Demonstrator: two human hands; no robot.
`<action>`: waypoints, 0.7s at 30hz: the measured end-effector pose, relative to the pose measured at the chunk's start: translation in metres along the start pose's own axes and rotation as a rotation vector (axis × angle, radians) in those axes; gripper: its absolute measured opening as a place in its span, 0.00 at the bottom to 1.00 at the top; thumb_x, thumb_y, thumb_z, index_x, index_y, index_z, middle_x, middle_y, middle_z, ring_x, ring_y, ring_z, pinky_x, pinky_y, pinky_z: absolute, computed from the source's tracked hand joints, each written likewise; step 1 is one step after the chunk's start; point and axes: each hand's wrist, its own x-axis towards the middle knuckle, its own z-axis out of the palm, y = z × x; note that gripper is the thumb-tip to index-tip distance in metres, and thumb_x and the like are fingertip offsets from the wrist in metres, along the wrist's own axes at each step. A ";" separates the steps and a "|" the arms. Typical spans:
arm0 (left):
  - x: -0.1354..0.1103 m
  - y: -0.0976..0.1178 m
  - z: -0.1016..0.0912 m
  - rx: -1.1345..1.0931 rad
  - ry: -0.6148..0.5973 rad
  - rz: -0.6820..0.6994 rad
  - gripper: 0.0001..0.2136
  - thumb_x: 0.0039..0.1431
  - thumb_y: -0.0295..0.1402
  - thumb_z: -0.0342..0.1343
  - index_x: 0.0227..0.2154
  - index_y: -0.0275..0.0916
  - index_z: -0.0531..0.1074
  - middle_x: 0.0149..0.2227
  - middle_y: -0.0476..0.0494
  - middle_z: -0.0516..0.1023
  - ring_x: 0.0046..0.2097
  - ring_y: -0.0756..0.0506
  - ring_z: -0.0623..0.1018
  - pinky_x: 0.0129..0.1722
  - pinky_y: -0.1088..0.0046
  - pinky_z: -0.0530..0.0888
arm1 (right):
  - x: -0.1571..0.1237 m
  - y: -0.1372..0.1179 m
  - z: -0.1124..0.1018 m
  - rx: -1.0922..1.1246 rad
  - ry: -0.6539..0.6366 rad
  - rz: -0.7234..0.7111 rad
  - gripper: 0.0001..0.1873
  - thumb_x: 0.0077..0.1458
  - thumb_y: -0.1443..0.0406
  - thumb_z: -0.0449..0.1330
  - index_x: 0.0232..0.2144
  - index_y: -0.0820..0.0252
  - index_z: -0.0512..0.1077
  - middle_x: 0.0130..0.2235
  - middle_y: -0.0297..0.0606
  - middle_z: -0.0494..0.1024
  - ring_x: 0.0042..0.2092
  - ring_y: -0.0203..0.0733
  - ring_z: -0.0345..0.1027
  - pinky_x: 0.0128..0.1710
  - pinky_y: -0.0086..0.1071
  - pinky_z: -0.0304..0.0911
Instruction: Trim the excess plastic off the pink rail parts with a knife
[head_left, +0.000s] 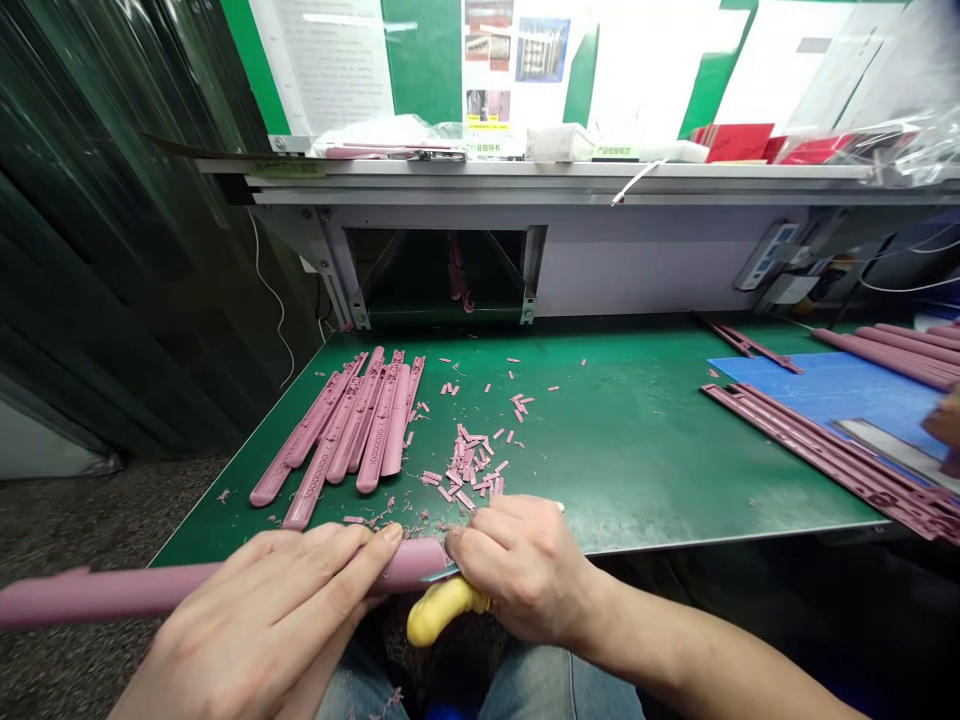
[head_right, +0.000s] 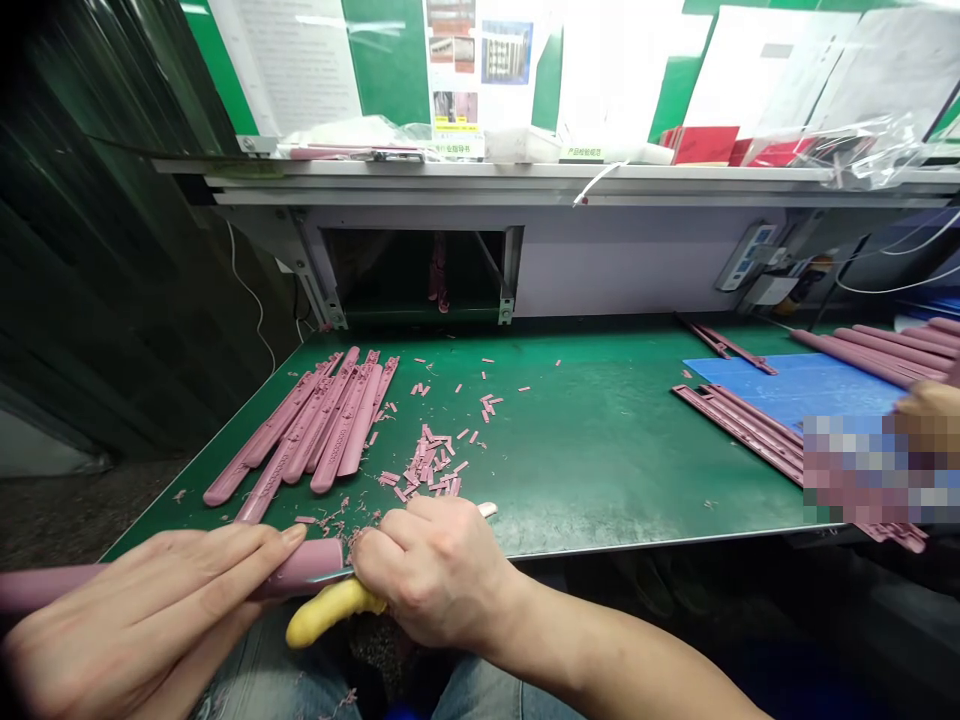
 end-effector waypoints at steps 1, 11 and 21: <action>-0.002 0.001 0.000 0.032 -0.044 0.013 0.24 0.57 0.24 0.54 0.57 0.43 0.66 0.49 0.44 0.79 0.50 0.41 0.77 0.50 0.64 0.74 | 0.000 0.000 0.000 0.000 0.006 0.003 0.19 0.65 0.67 0.42 0.25 0.60 0.67 0.22 0.33 0.63 0.23 0.37 0.49 0.24 0.33 0.42; -0.011 0.007 0.007 0.081 -0.097 -0.051 0.24 0.56 0.30 0.58 0.57 0.42 0.66 0.53 0.46 0.76 0.50 0.42 0.78 0.46 0.68 0.78 | 0.005 0.000 0.004 0.011 0.038 0.117 0.18 0.65 0.57 0.48 0.29 0.60 0.70 0.23 0.34 0.66 0.24 0.36 0.54 0.24 0.31 0.45; -0.016 0.018 0.014 0.072 -0.042 -0.165 0.27 0.53 0.28 0.60 0.58 0.43 0.64 0.54 0.49 0.75 0.50 0.45 0.78 0.51 0.73 0.74 | 0.005 -0.001 0.007 -0.055 0.099 0.003 0.20 0.66 0.65 0.43 0.24 0.60 0.66 0.21 0.33 0.63 0.23 0.37 0.48 0.23 0.33 0.41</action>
